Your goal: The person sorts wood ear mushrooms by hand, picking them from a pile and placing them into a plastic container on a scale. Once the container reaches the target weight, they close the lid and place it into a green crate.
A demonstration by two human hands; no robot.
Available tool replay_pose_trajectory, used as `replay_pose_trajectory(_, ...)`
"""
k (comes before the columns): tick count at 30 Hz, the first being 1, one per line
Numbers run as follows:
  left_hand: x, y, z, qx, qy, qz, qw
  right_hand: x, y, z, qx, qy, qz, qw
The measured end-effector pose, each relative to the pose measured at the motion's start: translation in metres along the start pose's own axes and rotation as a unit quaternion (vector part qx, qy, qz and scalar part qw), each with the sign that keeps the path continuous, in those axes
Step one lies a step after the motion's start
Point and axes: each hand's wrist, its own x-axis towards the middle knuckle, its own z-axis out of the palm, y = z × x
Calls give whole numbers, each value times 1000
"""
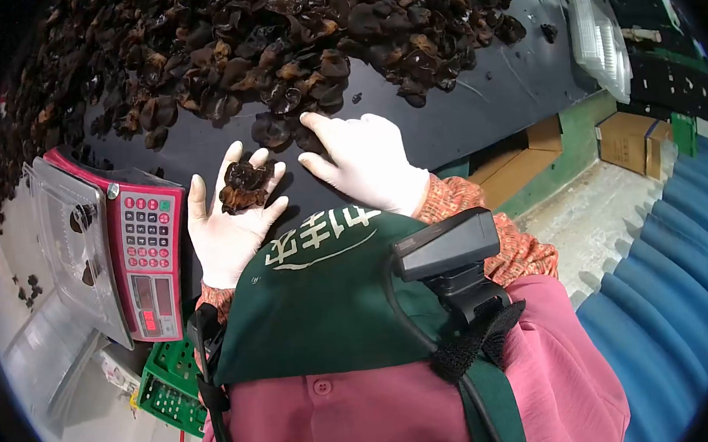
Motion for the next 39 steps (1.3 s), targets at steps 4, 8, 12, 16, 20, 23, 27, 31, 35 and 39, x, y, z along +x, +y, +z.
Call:
replay_pose_trajectory(4, -2, -1, 3, -13, -4, 12, 1000, 2, -1, 6, -27, -13, -1, 1000)
replay_pose_trajectory(8, -2, -4, 0, 21, -15, 39, 999, 3, -3, 1, 33, 8, -9, 999)
replay_pose_trajectory(12, -1, -4, -7, -49, -54, 30, 997, 4, -9, -9, 88, -29, 32, 995)
replay_pose_trajectory(16, 2, -4, -6, -72, -53, 11, 996, 4, -25, -16, 204, -19, 36, 978)
replay_pose_trajectory(20, 4, -6, 5, -44, -31, -4, 999, 10, -36, -25, 300, -120, -103, 941)
replay_pose_trajectory(23, 2, -5, -7, 34, -53, -5, 998, 14, -22, -10, 204, -10, -77, 976)
replay_pose_trajectory(27, -3, -1, -14, 59, -17, -28, 998, 20, -13, 0, -20, -26, -65, 997)
replay_pose_trajectory(31, -5, -4, -11, 124, 34, -37, 991, 22, -6, 17, -77, -40, -88, 992)
replay_pose_trajectory(35, -4, -6, -9, 135, 56, -50, 988, 21, -18, 4, 103, -52, -75, 991)
replay_pose_trajectory(39, 1, -13, 8, 178, 82, -59, 979, 9, -32, -6, 224, -155, -124, 954)
